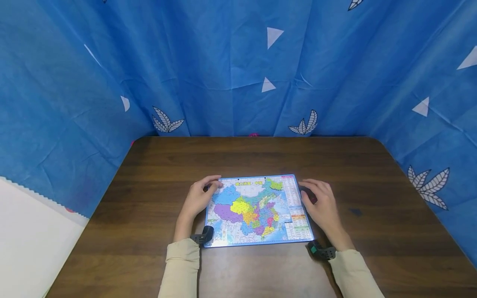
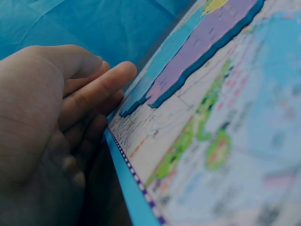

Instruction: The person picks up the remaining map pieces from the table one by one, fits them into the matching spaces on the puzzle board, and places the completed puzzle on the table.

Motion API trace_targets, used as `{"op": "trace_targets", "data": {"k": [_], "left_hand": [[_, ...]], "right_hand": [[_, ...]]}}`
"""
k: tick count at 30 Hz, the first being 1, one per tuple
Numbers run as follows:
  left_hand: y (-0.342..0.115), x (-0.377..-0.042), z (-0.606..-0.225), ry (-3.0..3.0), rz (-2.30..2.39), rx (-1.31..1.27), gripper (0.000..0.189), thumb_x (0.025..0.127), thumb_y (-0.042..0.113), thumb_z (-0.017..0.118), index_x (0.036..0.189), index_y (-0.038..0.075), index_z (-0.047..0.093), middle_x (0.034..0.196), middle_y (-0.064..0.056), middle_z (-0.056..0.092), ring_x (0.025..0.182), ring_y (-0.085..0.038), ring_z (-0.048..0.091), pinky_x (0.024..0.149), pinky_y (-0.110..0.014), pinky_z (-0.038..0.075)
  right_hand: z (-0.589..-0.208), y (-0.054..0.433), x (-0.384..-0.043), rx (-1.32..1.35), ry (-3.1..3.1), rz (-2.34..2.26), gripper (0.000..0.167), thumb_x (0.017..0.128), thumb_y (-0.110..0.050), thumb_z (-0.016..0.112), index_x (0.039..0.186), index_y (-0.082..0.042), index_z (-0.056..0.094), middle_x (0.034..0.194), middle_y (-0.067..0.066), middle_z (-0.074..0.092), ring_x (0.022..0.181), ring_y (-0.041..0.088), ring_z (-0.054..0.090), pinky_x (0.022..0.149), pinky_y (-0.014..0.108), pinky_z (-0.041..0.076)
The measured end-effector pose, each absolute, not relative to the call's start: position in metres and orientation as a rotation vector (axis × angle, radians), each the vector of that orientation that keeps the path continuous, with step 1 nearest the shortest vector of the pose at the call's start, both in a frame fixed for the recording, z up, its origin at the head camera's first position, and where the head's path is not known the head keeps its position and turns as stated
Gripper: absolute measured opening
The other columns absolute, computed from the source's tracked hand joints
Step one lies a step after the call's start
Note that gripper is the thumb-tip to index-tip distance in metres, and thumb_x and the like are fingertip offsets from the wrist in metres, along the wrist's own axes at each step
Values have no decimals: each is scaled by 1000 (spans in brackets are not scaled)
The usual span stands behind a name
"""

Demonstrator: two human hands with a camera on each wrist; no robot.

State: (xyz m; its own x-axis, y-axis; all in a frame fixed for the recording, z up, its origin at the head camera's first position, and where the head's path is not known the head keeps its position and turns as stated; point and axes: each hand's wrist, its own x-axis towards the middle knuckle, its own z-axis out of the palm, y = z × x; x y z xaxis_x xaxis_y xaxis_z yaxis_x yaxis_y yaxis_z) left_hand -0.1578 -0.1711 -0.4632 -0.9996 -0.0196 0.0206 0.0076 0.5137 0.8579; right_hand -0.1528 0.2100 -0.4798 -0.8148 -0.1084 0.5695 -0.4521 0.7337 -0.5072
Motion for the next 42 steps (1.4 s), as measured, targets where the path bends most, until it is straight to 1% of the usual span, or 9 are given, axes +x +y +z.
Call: {"op": "trace_targets", "data": {"k": [3, 8, 12, 20, 23, 27, 30, 35, 42], "left_hand": [[-171, -158, -464, -2711, -1535, 9, 30, 104, 28, 60, 132, 21, 69, 139, -5, 66, 138, -30, 53, 116, -59, 38], [-171, -158, -464, -2706, -1532, -14, 31, 104, 26, 60, 133, 20, 69, 139, -5, 66, 138, -31, 53, 116, -58, 38], [-172, -158, -464, -2696, -1540, -26, 31, 104, 26, 60, 133, 20, 69, 139, -5, 66, 138, -30, 53, 116, -58, 38], [-171, -159, -464, -2707, -1547, -17, 32, 104, 26, 60, 134, 20, 68, 141, -6, 65, 139, -31, 53, 116, -59, 38], [-171, -159, -464, -2707, -1547, -16, 32, 104, 26, 60, 135, 20, 68, 141, -6, 65, 139, -32, 53, 116, -59, 38], [-172, -159, -464, -2703, -1545, -14, 31, 104, 27, 60, 133, 20, 69, 140, -6, 65, 139, -31, 52, 116, -58, 38], [-172, -159, -463, -2705, -1540, -19, 31, 104, 27, 60, 133, 20, 69, 139, -6, 66, 140, -31, 52, 117, -58, 37], [-173, -160, -464, -2699, -1546, -33, 31, 105, 27, 59, 134, 19, 68, 135, -6, 69, 140, -30, 52, 118, -57, 36], [-173, -159, -464, -2700, -1538, -33, 31, 105, 27, 59, 133, 18, 68, 137, -5, 68, 140, -30, 52, 117, -57, 37]], "right_hand": [[-481, 216, -154, 386, -2399, 877, 27, 87, 2, 74, 114, 0, 74, 126, 20, 67, 122, 41, 52, 98, 61, 43], [-481, 226, -158, 331, -2358, 879, 31, 85, 4, 73, 116, 2, 72, 129, 24, 64, 124, 47, 49, 99, 65, 39], [-480, 231, -159, 232, -2377, 884, 36, 85, 4, 74, 121, 3, 69, 135, 27, 59, 130, 50, 43, 103, 70, 30], [-475, 234, -155, -53, -2643, 879, 58, 90, -8, 69, 144, 2, 51, 159, 34, 30, 148, 58, 16, 112, 79, 12], [-474, 234, -154, -50, -2715, 852, 57, 94, -12, 66, 146, 4, 49, 161, 36, 26, 149, 60, 17, 112, 81, 14], [-474, 233, -154, -11, -2796, 802, 52, 98, -18, 60, 144, 5, 51, 160, 36, 29, 147, 59, 23, 111, 79, 22], [-473, 232, -154, 4, -2833, 784, 51, 100, -20, 58, 144, 5, 51, 159, 35, 32, 147, 56, 25, 113, 76, 22], [-473, 232, -154, 35, -2848, 778, 50, 103, -22, 57, 145, 3, 51, 159, 31, 36, 147, 54, 28, 115, 73, 24], [-474, 232, -153, 147, -2887, 754, 54, 103, -31, 59, 147, 0, 52, 160, 27, 38, 148, 50, 31, 114, 72, 27]]}}
